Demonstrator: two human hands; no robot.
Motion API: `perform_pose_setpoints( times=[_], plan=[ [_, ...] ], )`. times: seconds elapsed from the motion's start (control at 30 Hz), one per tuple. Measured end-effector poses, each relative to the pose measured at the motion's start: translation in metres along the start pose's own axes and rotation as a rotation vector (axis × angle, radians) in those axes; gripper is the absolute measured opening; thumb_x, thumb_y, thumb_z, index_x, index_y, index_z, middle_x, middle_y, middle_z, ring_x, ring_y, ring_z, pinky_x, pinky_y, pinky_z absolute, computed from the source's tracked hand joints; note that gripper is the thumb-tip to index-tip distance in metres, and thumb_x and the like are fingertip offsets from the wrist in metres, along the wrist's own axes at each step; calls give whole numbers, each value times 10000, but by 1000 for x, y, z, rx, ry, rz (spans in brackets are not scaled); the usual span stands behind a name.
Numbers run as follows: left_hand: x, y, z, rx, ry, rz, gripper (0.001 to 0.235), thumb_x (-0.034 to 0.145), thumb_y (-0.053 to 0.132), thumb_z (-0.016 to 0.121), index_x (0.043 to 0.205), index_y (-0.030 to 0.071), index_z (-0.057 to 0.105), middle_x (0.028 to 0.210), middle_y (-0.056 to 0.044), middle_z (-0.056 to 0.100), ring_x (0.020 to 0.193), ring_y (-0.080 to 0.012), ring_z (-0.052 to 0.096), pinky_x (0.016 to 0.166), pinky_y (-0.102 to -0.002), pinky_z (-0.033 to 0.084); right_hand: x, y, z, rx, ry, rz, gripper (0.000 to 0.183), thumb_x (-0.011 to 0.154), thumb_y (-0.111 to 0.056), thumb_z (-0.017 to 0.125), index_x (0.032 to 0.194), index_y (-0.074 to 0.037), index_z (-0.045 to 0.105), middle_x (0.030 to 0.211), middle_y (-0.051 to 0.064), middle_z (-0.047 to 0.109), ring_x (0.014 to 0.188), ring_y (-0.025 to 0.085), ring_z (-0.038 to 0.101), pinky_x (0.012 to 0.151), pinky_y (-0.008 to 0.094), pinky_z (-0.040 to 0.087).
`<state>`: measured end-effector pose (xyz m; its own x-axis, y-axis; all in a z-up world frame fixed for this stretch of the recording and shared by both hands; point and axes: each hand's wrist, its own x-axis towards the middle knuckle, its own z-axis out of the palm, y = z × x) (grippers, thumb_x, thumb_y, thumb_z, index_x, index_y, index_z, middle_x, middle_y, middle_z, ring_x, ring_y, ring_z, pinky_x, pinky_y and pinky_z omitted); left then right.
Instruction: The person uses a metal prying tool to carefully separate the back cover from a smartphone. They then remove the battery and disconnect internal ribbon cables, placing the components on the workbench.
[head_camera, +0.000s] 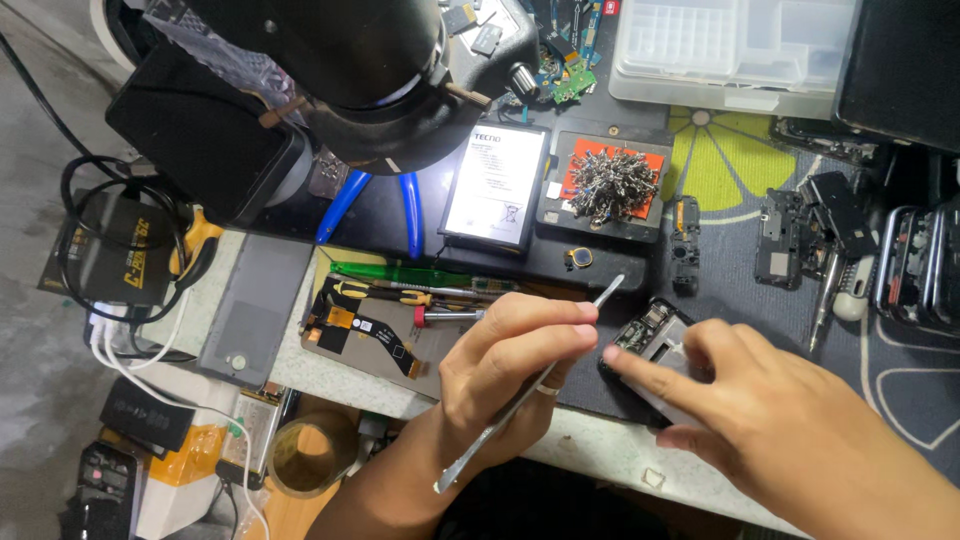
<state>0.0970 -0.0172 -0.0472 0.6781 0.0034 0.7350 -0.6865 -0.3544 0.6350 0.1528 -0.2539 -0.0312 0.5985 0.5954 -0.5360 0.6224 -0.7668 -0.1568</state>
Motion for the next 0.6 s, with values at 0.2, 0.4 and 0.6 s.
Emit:
perform_pose_setpoints(
  times=[0.2,0.4,0.6],
  plan=[
    [2,-2,-1,6,-23,48,265,986,-49,742,1208,29,620,1186,-151,692,1003,-275,735,830,-324,613,-1,11,15,31,264,-236,690,772,-508,747,1423,-337,596,1050,-13,594,924,192,622,734,360,539],
    [6,0,-1,48,-18,55,255,979,6,773,1184,39,626,1168,-123,705,991,-255,730,818,-325,600,-1,15,17,-7,244,-225,658,747,-526,774,1374,-368,653,1056,-37,605,1003,190,610,835,385,509],
    [6,-1,-1,95,-78,91,248,927,51,838,1093,31,655,1082,-116,710,928,-277,721,822,-360,599,0,12,16,96,576,-372,630,667,-432,782,1258,-228,702,1199,62,629,1138,290,590,922,429,474]
  ],
)
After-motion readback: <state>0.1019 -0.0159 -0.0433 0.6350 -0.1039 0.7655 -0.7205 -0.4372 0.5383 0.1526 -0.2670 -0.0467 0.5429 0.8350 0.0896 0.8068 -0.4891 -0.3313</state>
